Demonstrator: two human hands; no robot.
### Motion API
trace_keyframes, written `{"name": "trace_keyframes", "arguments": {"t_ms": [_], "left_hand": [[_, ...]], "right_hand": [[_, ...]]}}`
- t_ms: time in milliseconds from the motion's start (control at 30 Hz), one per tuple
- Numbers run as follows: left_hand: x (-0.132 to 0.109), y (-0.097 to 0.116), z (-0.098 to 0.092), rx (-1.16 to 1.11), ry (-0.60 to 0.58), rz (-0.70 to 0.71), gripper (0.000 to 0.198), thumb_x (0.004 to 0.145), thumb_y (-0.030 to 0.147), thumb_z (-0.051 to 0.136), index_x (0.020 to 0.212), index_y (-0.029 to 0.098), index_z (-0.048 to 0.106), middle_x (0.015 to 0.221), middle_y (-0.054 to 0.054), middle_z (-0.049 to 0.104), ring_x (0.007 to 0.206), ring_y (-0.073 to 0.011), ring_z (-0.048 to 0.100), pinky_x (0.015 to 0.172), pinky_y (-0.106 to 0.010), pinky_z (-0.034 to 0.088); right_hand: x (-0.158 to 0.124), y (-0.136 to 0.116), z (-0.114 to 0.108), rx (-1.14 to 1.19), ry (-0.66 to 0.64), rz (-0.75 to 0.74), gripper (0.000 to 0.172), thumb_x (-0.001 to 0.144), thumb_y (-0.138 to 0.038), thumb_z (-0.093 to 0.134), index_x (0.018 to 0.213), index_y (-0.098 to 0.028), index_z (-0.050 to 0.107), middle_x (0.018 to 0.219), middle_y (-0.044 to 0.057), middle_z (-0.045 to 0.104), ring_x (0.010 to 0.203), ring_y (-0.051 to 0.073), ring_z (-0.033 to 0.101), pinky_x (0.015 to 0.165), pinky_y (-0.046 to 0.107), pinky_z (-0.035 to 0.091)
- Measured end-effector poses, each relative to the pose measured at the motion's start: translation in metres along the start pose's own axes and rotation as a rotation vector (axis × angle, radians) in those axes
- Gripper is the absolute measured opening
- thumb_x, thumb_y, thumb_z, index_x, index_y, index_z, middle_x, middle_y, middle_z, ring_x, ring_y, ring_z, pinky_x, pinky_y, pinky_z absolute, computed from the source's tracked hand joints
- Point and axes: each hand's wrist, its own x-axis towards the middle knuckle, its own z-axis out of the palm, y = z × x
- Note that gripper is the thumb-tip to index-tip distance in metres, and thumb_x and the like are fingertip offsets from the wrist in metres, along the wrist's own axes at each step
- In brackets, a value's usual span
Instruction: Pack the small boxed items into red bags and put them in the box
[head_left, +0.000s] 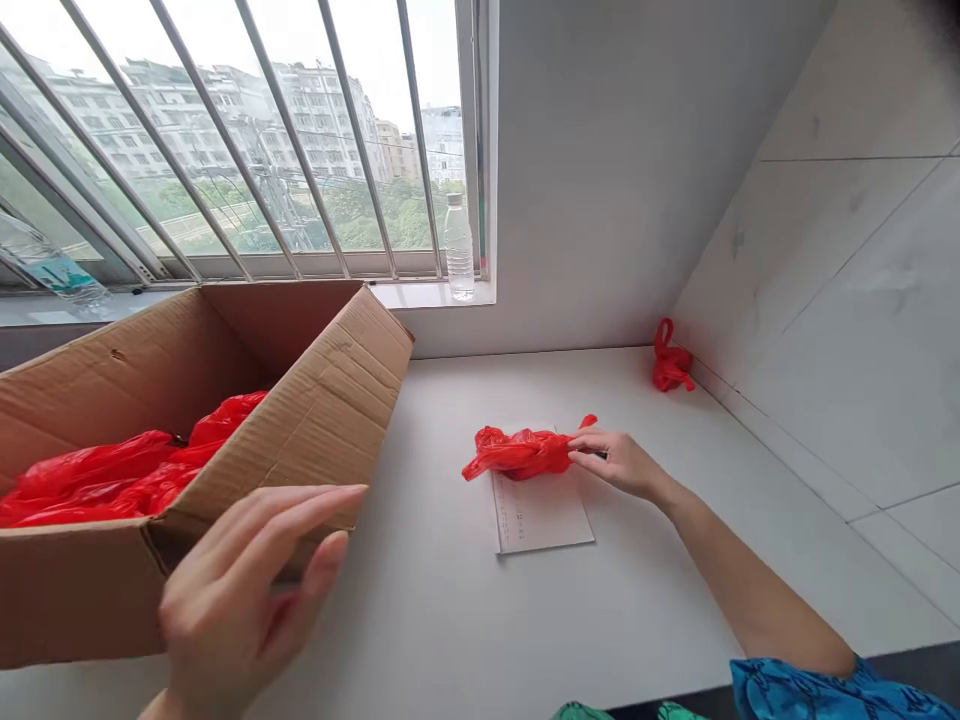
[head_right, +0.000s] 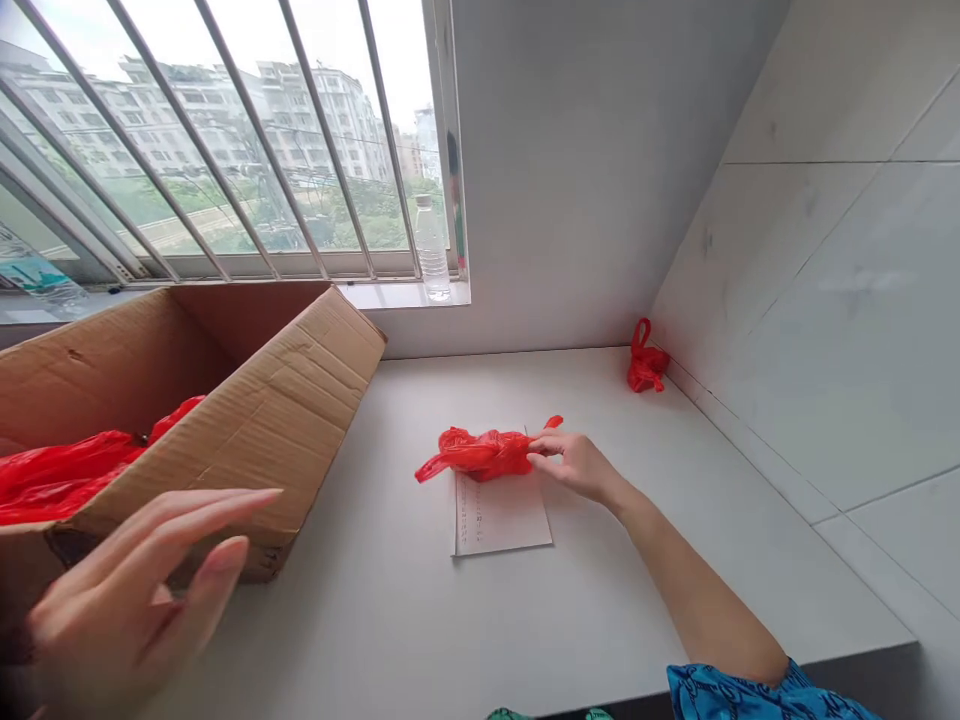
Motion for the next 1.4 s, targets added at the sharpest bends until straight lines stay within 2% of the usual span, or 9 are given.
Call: {"name": "trace_keyframes", "arguments": {"t_ms": [100,233,400,600,900,1033,1133,1267,1400], "left_hand": [[-0.002,0.013,0.072,-0.140,-0.281,-0.001,0.024,0.090,0.017,0.060,0.111,0.027,0.067,0.104,-0.001,0.071,0.091,-0.0175,0.065,0.079,-0.030,0.052],[0.012,0.010,0.155,-0.113,-0.389,-0.059,0.020,0.097,0.021,0.052,0.107,0.026,0.068,0.109,-0.002,0.072,0.100,-0.0194,0.063,0.080,-0.032,0.050],[0.017,0.010,0.198,-0.065,-0.594,-0.019,0.013,0.094,0.027,0.059,0.101,0.029,0.071,0.095,0.000,0.074,0.087,-0.0195,0.065,0.083,-0.036,0.043],[0.002,0.008,0.204,-0.159,-0.504,-0.174,0.016,0.094,0.024,0.055,0.083,0.023,0.066,0.083,0.000,0.070,0.076,-0.0158,0.062,0.077,-0.032,0.042],[-0.007,-0.060,0.172,-0.281,-0.213,-0.636,0.023,0.093,0.037,0.054,0.095,0.020,0.068,0.092,-0.004,0.071,0.086,-0.0189,0.065,0.075,-0.029,0.048],[-0.002,-0.034,0.165,-0.167,-0.244,-0.426,0.027,0.093,0.027,0.051,0.117,0.023,0.062,0.120,-0.007,0.065,0.109,-0.0230,0.061,0.089,-0.036,0.048],[0.001,-0.006,0.170,-0.077,-0.363,-0.134,0.040,0.090,0.024,0.059,0.129,0.030,0.057,0.135,-0.007,0.059,0.125,-0.0266,0.052,0.111,-0.049,0.032],[-0.003,0.000,0.179,0.001,-0.464,0.009,0.020,0.087,0.026,0.068,0.106,0.033,0.069,0.107,-0.001,0.071,0.123,-0.0278,0.054,0.119,-0.058,0.010],[-0.006,-0.020,0.176,-0.027,-0.329,-0.151,0.016,0.095,0.030,0.057,0.085,0.027,0.069,0.082,0.002,0.071,0.094,-0.0196,0.064,0.119,-0.054,0.015]], "right_hand": [[-0.016,-0.015,0.022,-0.082,0.012,-0.006,0.021,0.093,-0.039,0.056,0.088,-0.026,0.071,0.119,0.003,0.070,0.082,0.017,0.069,0.068,0.030,0.054],[-0.015,-0.033,0.036,-0.100,0.232,0.039,0.030,0.095,-0.043,0.053,0.074,-0.023,0.057,0.100,0.003,0.071,0.061,0.013,0.061,0.059,0.029,0.049],[-0.010,-0.040,0.056,-0.111,0.225,0.061,0.017,0.091,-0.041,0.060,0.091,-0.024,0.058,0.088,0.001,0.067,0.061,0.015,0.063,0.061,0.030,0.051],[-0.015,-0.039,0.061,-0.004,0.256,-0.004,0.015,0.096,-0.037,0.052,0.091,-0.025,0.060,0.086,0.002,0.067,0.069,0.017,0.063,0.062,0.030,0.052],[-0.020,-0.023,0.024,0.041,0.369,0.136,0.013,0.091,-0.036,0.057,0.095,-0.026,0.063,0.093,0.002,0.069,0.073,0.017,0.061,0.064,0.030,0.048],[-0.018,-0.032,0.025,-0.115,0.260,0.066,0.021,0.090,-0.044,0.061,0.103,-0.027,0.067,0.089,0.002,0.069,0.083,0.021,0.060,0.076,0.035,0.048],[-0.015,-0.040,0.038,-0.267,0.272,-0.002,0.027,0.089,-0.051,0.063,0.101,-0.027,0.069,0.084,0.003,0.069,0.086,0.023,0.058,0.081,0.039,0.043],[-0.015,-0.041,0.051,-0.352,0.219,-0.103,0.015,0.089,-0.041,0.065,0.086,-0.027,0.070,0.078,0.001,0.067,0.091,0.024,0.058,0.093,0.045,0.036],[-0.016,-0.033,0.042,-0.247,0.331,-0.005,0.020,0.092,-0.033,0.056,0.074,-0.025,0.059,0.069,-0.002,0.062,0.080,0.020,0.058,0.098,0.045,0.035]]}}
